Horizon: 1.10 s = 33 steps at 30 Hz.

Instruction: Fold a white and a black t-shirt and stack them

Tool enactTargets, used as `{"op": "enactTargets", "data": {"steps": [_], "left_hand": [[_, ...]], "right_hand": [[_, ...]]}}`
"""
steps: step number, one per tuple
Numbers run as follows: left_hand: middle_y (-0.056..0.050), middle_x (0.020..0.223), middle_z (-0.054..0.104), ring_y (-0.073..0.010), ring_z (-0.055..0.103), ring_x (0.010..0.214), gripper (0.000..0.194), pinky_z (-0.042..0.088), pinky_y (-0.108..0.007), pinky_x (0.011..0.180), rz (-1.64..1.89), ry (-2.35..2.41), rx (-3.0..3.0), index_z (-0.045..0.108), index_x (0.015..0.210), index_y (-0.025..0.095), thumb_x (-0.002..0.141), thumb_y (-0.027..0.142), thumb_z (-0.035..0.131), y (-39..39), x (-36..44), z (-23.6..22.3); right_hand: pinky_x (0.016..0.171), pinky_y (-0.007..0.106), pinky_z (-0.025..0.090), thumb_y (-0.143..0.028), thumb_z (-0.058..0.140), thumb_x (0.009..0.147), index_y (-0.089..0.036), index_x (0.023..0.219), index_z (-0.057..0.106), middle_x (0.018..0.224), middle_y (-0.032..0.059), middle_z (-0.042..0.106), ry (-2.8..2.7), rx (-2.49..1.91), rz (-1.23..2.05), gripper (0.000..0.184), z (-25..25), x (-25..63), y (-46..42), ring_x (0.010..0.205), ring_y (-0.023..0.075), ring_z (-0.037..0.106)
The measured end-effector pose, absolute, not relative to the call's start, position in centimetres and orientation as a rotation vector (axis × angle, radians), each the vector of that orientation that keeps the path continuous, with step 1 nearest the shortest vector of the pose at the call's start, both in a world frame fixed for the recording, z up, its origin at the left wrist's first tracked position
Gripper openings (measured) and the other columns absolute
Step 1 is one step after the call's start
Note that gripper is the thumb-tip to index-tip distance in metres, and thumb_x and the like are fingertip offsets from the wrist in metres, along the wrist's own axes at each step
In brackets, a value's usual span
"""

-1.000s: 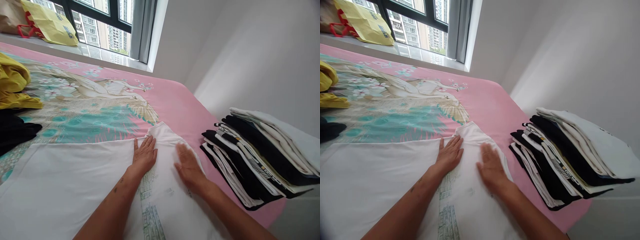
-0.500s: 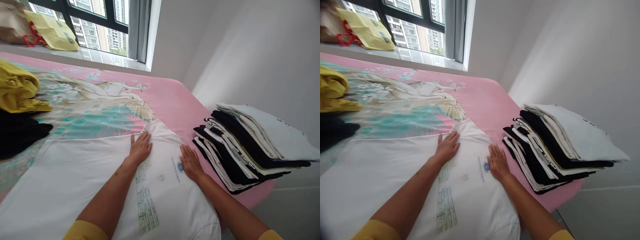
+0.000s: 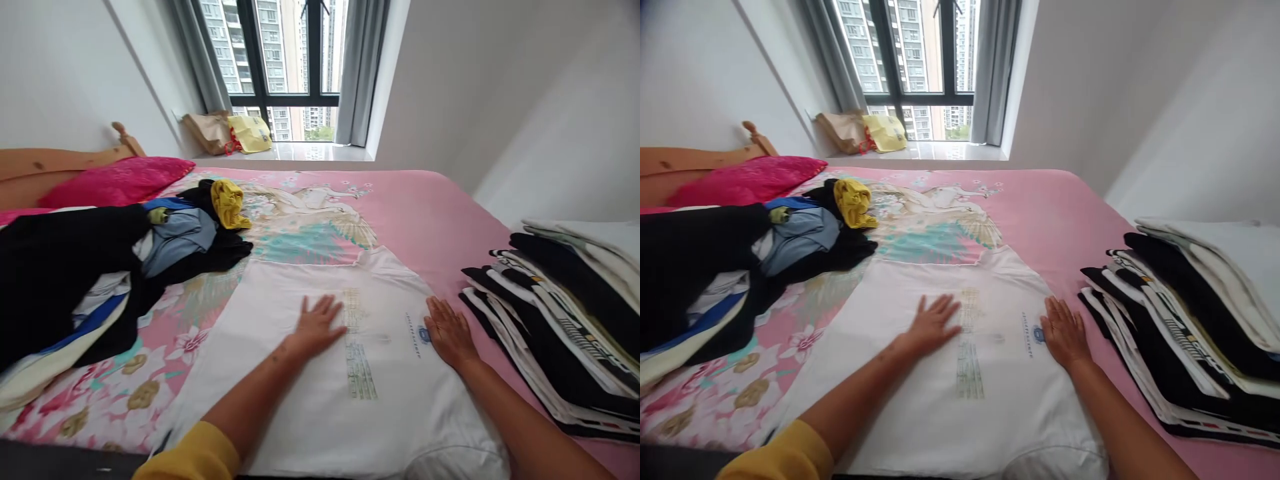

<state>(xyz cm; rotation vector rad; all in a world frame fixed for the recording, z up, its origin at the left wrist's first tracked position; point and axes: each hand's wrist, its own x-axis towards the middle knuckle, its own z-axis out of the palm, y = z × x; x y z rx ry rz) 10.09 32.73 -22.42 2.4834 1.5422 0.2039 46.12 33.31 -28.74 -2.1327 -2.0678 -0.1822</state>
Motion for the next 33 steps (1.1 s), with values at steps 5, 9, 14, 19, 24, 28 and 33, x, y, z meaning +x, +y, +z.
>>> {"op": "enactTargets", "data": {"steps": [5,9,14,19,24,28,33], "left_hand": [[-0.007,0.152,0.018,-0.0235,0.015,0.140,0.059,0.002,-0.060,0.108,-0.117,2.205,2.094,0.024,0.144,0.023,0.091,0.049,0.025,31.7,-8.5,-21.1],[-0.011,0.151,0.019,-0.0258,0.013,0.140,0.055,0.003,-0.061,0.107,-0.146,2.408,1.946,0.030,0.142,0.014,0.092,0.035,0.027,30.3,-11.3,-20.4],[-0.003,0.151,0.021,-0.0217,0.015,0.140,0.050,0.007,-0.054,0.111,0.040,2.137,2.218,0.038,0.139,0.023,0.091,0.032,0.030,29.2,-1.0,-20.3],[-0.003,0.151,0.022,-0.0215,0.015,0.140,0.051,0.004,-0.058,0.110,0.225,1.670,2.324,0.035,0.141,0.024,0.092,0.034,0.023,28.7,10.8,-20.5],[-0.004,0.151,0.020,-0.0233,0.017,0.140,0.056,-0.001,-0.058,0.109,0.124,1.793,2.265,0.030,0.143,0.025,0.090,0.042,0.029,28.0,5.6,-22.1],[-0.006,0.152,0.016,-0.0233,0.014,0.140,0.062,-0.003,-0.058,0.109,-0.029,2.280,2.070,0.024,0.145,0.019,0.090,0.048,0.025,26.8,-7.3,-23.0],[-0.010,0.151,0.017,-0.0253,0.010,0.141,0.054,-0.002,-0.064,0.105,-0.210,2.441,2.013,0.034,0.141,0.012,0.090,0.029,0.025,26.4,-5.9,-20.8]], "right_hand": [[0.111,0.049,0.018,-0.039,0.017,0.093,-0.017,0.142,0.030,0.149,0.0042,0.029,-2.076,-2.157,-0.123,0.055,-29.0,46.0,33.2,0.138,0.0203,0.019],[0.112,0.049,0.015,-0.040,0.015,0.094,-0.017,0.143,0.027,0.150,0.0040,0.025,-2.076,-2.212,-0.042,0.056,-28.4,46.2,33.4,0.139,0.0198,0.015],[0.107,0.062,0.005,-0.032,0.017,0.093,-0.012,0.142,0.031,0.150,0.0106,0.023,-2.004,-2.413,0.104,0.055,-24.0,41.9,33.4,0.140,0.0266,0.011],[0.114,0.041,0.003,-0.034,0.017,0.093,-0.019,0.147,0.018,0.153,0.0000,0.016,-2.287,-2.042,0.091,0.055,-21.3,28.7,30.6,0.141,0.0142,0.007],[0.112,0.047,-0.001,-0.041,0.017,0.094,-0.019,0.147,0.019,0.153,0.0031,0.016,-2.341,-1.950,0.254,0.057,-24.5,30.4,27.9,0.141,0.0179,0.009],[0.109,0.056,0.002,-0.043,0.016,0.093,-0.020,0.147,0.017,0.153,0.0038,0.013,-1.959,-2.410,0.145,0.058,-25.3,42.0,27.5,0.141,0.0212,0.008],[0.107,0.060,-0.003,-0.037,0.019,0.093,-0.014,0.146,0.018,0.154,0.0082,0.007,-1.796,-2.595,0.173,0.058,-22.8,40.0,27.5,0.141,0.0239,0.001]]}}
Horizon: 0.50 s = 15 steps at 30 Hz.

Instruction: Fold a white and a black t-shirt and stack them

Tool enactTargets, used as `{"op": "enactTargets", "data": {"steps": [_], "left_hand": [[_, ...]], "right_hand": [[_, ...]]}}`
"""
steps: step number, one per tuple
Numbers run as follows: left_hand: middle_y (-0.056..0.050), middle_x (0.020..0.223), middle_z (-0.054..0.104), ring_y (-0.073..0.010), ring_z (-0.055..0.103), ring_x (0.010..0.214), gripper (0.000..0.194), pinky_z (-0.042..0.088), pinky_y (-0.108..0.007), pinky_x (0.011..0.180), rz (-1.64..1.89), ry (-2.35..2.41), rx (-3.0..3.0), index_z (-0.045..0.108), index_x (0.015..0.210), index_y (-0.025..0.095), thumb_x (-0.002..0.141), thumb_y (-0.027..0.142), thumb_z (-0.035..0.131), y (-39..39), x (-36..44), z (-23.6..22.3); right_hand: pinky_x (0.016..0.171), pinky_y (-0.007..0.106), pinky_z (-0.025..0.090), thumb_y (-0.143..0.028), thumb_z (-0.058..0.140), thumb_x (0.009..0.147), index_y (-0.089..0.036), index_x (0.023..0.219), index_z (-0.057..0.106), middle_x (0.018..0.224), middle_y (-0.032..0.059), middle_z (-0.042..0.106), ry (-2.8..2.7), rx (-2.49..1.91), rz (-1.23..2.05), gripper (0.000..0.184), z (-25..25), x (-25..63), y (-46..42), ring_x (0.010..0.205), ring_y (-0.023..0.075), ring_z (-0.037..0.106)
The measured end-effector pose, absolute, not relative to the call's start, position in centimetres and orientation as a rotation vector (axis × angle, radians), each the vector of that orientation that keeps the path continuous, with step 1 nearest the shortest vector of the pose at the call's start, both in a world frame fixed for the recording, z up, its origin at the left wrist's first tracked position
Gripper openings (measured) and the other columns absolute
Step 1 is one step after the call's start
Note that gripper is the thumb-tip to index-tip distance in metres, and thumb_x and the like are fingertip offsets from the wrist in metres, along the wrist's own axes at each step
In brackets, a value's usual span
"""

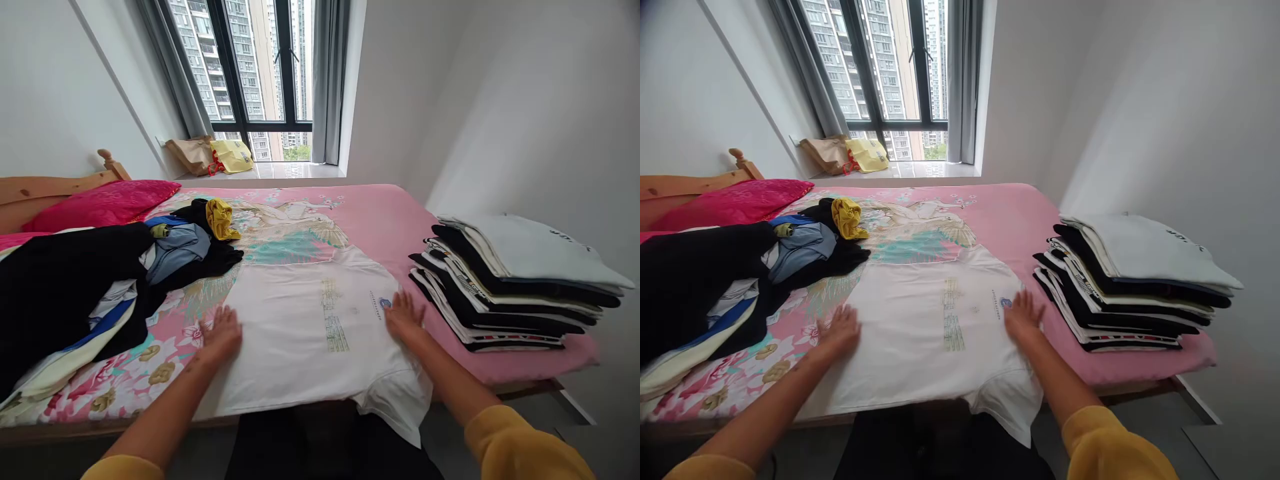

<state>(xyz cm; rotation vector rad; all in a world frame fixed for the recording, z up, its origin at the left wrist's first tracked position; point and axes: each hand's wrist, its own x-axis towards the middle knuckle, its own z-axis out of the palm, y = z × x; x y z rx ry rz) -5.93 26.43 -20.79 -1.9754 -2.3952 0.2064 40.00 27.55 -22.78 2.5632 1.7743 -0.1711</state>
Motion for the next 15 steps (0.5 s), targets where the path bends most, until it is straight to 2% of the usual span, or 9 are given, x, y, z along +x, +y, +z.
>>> {"op": "enactTargets", "data": {"steps": [1,4,7,10,13,15], "left_hand": [[-0.010,0.152,0.015,-0.0247,0.009,0.141,0.054,-0.001,-0.062,0.107,0.177,-2.334,-2.071,0.033,0.141,0.011,0.090,0.028,0.026,26.5,-2.9,-20.3],[-0.004,0.152,0.014,-0.0226,0.011,0.141,0.054,0.005,-0.059,0.109,-0.022,-2.151,-2.473,0.030,0.143,0.020,0.092,0.034,0.020,25.8,6.7,-19.6],[-0.002,0.152,0.016,-0.0225,0.013,0.140,0.056,0.003,-0.058,0.109,-0.038,-2.068,-2.683,0.028,0.144,0.026,0.091,0.046,0.020,23.6,9.5,-20.8],[-0.003,0.153,0.012,-0.0225,0.011,0.141,0.065,0.000,-0.055,0.111,-0.008,-2.163,-2.469,0.020,0.146,0.021,0.089,0.051,0.023,21.0,2.7,-22.4],[-0.004,0.153,0.011,-0.0234,0.009,0.141,0.067,0.002,-0.059,0.109,0.066,-2.351,-2.134,0.018,0.146,0.018,0.089,0.052,0.020,19.3,-7.1,-23.2],[-0.004,0.153,0.011,-0.0230,0.010,0.141,0.065,0.001,-0.060,0.108,0.126,-2.431,-1.988,0.020,0.146,0.017,0.090,0.050,0.019,18.6,-10.8,-22.9]], "right_hand": [[0.108,0.058,-0.002,-0.037,0.018,0.093,-0.011,0.147,0.015,0.154,0.0083,0.005,1.867,2.535,-0.181,0.059,-22.3,37.1,27.3,0.141,0.0228,-0.001],[0.111,0.050,-0.004,-0.038,0.013,0.094,-0.015,0.148,0.010,0.154,0.0032,0.007,2.374,2.243,-0.283,0.058,-22.0,28.5,25.6,0.141,0.0174,0.001],[0.112,0.047,-0.004,-0.042,0.013,0.094,-0.018,0.147,0.016,0.153,0.0021,0.012,2.526,2.028,-0.371,0.059,-23.5,27.3,23.2,0.141,0.0164,0.005],[0.112,0.048,-0.002,-0.039,0.015,0.093,-0.016,0.147,0.018,0.153,0.0035,0.013,2.230,2.321,-0.227,0.058,-25.3,34.9,20.6,0.141,0.0182,0.007],[0.111,0.051,0.001,-0.040,0.017,0.093,-0.015,0.146,0.018,0.153,0.0035,0.013,2.002,2.518,-0.076,0.059,-26.0,44.2,18.6,0.140,0.0200,0.008],[0.110,0.053,0.002,-0.037,0.018,0.093,-0.016,0.146,0.018,0.153,0.0039,0.014,1.879,2.582,-0.075,0.057,-25.4,46.9,18.0,0.140,0.0202,0.009]]}}
